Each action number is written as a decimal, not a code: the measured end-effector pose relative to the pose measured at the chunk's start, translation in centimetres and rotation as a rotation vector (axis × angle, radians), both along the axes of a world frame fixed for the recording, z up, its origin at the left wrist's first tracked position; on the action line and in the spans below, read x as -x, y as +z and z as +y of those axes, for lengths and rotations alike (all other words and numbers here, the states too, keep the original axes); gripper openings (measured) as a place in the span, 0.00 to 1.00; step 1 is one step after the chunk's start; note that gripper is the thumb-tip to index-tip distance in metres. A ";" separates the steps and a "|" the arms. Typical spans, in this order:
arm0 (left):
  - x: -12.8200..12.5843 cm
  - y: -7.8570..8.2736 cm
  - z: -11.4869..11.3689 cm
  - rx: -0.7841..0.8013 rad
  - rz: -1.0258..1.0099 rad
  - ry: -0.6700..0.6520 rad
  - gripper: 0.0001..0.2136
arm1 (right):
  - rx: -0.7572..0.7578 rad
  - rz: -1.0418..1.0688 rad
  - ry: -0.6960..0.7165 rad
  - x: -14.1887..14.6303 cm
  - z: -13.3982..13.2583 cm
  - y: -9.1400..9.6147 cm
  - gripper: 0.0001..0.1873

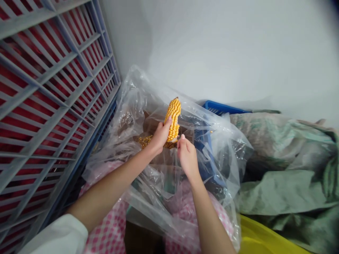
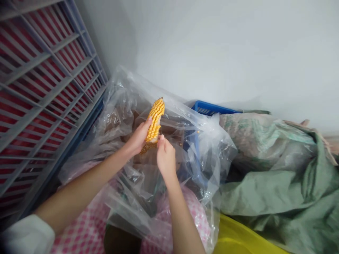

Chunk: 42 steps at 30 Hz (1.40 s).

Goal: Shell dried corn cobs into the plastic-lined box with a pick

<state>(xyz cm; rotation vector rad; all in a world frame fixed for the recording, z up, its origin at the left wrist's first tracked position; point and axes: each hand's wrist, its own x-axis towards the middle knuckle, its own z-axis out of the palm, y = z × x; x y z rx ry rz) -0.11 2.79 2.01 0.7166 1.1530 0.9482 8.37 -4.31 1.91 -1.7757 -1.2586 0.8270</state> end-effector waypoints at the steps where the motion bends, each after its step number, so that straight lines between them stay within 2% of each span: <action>1: 0.0 0.1 0.1 -0.013 -0.011 0.010 0.19 | -0.008 0.017 -0.016 -0.1 -0.1 0.2 0.22; 6: 0.4 -0.2 0.9 -0.148 0.143 0.117 0.18 | 0.029 -0.155 0.017 0.3 -0.6 1.1 0.14; 11: 0.5 -0.7 1.2 -0.235 0.261 0.128 0.17 | 0.020 -0.169 0.051 0.6 -0.6 1.5 0.15; 14: 0.4 -0.7 1.1 -0.285 0.294 0.114 0.18 | 0.066 -0.001 0.075 0.3 -0.7 1.6 0.17; 18: 0.3 -0.3 0.7 -0.353 0.342 0.098 0.18 | 0.193 0.391 0.146 -0.6 -0.7 1.7 0.17; 20: 0.3 -0.1 0.5 -0.389 0.363 0.088 0.18 | 0.226 0.479 0.159 -0.9 -0.7 1.7 0.17; 22: 0.2 0.0 0.3 -0.426 0.393 0.082 0.17 | 0.207 0.396 0.163 -1.0 -0.7 1.5 0.17; 24: 0.1 0.1 0.1 -0.442 0.442 0.080 0.16 | 0.148 0.187 0.165 -0.8 -0.8 1.3 0.18; 27: -0.2 0.1 0.0 -0.398 0.497 0.080 0.15 | 0.088 -0.135 0.142 -0.1 -0.9 1.0 0.16; 29: -0.3 0.1 0.0 -0.363 0.498 0.076 0.15 | 0.089 -0.270 0.122 0.5 -1.0 1.0 0.14; 34: -0.7 -0.2 0.1 -0.332 0.472 0.090 0.15 | 0.130 -0.439 0.073 1.7 -0.9 0.7 0.12; 38: -0.7 -1.2 -0.1 -0.289 0.426 0.076 0.16 | 0.189 -0.560 0.047 2.0 -0.4 0.3 0.12; 42: -0.8 -1.9 -0.3 -0.262 0.366 0.050 0.17 | 0.208 -0.545 0.041 1.9 -0.1 0.1 0.11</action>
